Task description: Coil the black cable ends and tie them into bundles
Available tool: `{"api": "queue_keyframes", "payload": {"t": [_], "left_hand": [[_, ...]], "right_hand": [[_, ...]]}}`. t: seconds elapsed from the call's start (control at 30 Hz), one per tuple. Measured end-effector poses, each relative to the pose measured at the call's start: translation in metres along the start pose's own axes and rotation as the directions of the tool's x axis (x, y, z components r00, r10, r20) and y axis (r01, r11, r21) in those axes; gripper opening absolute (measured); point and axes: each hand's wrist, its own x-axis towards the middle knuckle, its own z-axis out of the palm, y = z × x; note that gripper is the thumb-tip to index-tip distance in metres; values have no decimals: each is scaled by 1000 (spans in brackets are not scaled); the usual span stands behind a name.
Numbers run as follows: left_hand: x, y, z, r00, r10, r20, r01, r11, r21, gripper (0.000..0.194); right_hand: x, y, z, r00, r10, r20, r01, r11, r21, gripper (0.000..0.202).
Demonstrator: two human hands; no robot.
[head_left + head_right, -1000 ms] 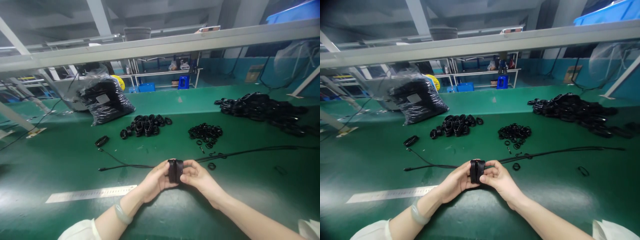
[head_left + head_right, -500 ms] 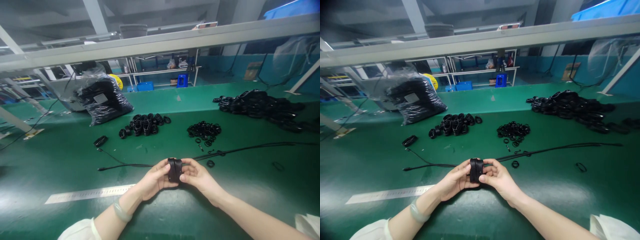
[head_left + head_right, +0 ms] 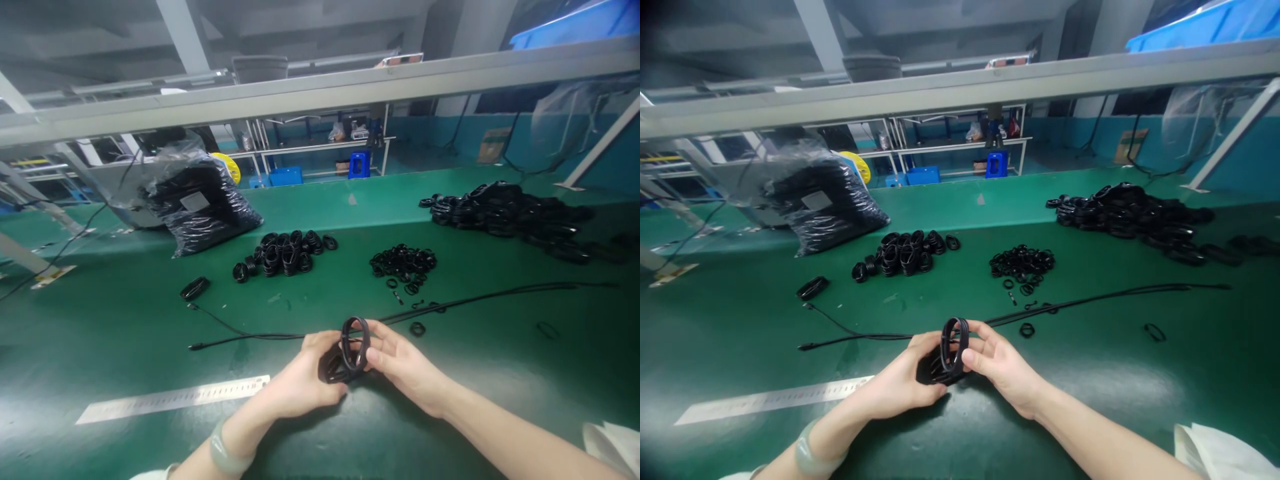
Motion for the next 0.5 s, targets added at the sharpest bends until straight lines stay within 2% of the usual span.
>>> {"api": "queue_keyframes", "payload": {"t": [0.07,0.13,0.2,0.37,0.5], "left_hand": [[0,6,-1,998,12,54,-2,984,-180,74],[2,9,0,994,-6,107,47,922,-384,63],[4,10,2,991,-31,128,93,853,-514,48],[6,8,5,988,-121,92,152,753,-640,39],[5,10,7,981,-116,156,193,679,-708,35]], "right_hand": [[0,1,1,1000,-1,14,1,1000,10,50],[0,2,1,1000,2,19,-2,1000,9,48],[1,3,3,1000,-3,-6,3,1000,-7,47],[3,2,3,977,-105,-187,70,980,-186,44],[4,0,-1,963,-188,-195,117,938,-326,41]]}}
